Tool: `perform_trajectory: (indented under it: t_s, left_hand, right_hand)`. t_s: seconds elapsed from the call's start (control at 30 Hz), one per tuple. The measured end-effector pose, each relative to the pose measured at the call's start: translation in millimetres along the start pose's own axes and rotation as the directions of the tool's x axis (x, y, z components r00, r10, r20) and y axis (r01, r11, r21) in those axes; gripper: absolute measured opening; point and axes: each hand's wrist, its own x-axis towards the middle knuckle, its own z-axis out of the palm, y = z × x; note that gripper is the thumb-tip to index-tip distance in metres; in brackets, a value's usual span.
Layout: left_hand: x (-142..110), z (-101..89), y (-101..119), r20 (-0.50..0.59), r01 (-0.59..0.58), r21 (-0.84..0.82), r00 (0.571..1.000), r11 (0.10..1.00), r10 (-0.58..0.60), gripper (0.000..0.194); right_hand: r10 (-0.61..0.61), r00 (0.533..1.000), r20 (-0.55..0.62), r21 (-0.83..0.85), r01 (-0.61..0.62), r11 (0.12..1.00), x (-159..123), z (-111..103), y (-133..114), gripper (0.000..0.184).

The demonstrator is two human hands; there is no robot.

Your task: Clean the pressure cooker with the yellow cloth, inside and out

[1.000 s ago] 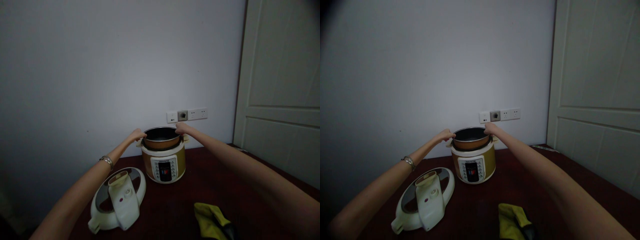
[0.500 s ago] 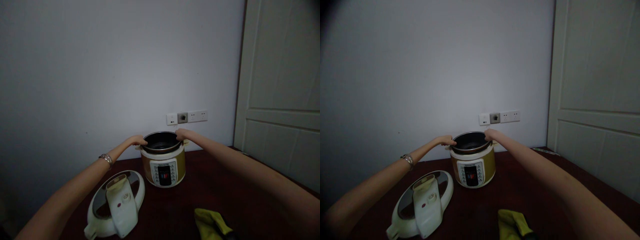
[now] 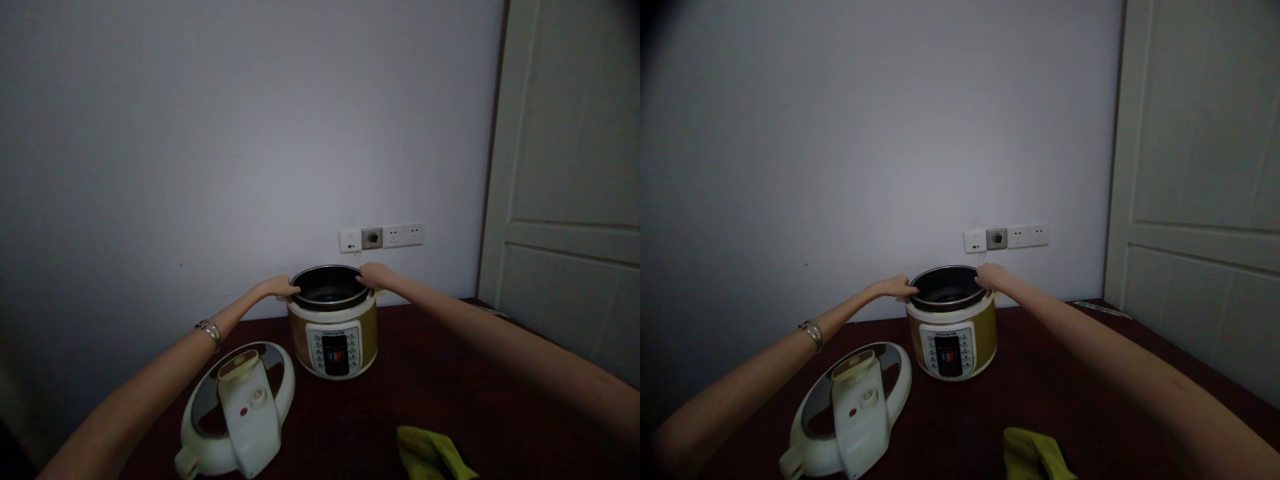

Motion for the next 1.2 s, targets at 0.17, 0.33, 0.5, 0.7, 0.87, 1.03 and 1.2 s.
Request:
perform_trajectory:
  t_s: [0.17,0.33,0.5,0.7,0.87,1.03,1.2]
  left_hand:
    - [-6.6,2.8,-15.4,-0.088,0.045,-0.095,0.995,0.995,-0.053,0.053]
    - [-20.4,2.1,-51.5,-0.204,0.142,-0.124,0.965,0.982,-0.165,0.041]
    - [-48.6,8.9,-92.3,-0.253,0.261,-0.125,0.925,0.957,-0.285,0.031]
    - [-85.4,26.6,-138.9,-0.235,0.356,-0.129,0.896,0.925,-0.377,0.028]
    - [-115.4,48.4,-180.2,-0.24,0.403,-0.15,0.871,0.903,-0.428,0.03]
    - [-147.8,85.6,-226.2,-0.207,0.503,-0.227,0.811,0.834,-0.547,0.024]
    - [-176.0,137.9,-260.5,-0.198,0.639,-0.348,0.665,0.686,-0.72,0.029]
  right_hand:
    - [-0.009,0.979,-0.206,0.063,0.023,0.998,-34.1,-20.4,-17.1,0.041]
    - [-0.203,0.923,-0.326,0.258,0.293,0.92,-92.7,-27.2,-83.0,0.036]
    - [-0.433,0.884,-0.18,0.346,0.468,0.813,-128.6,1.6,-172.2,0.027]
    - [-0.415,0.904,-0.105,0.404,0.42,0.813,-105.0,43.5,-245.8,0.032]
    - [-0.357,0.934,-0.03,0.428,0.335,0.84,-75.2,58.3,-281.0,0.05]
    - [-0.405,0.909,0.092,0.423,0.333,0.843,-61.7,75.4,-305.4,0.071]
    - [-0.438,0.899,0.016,0.43,0.389,0.814,-64.4,96.8,-316.8,0.073]
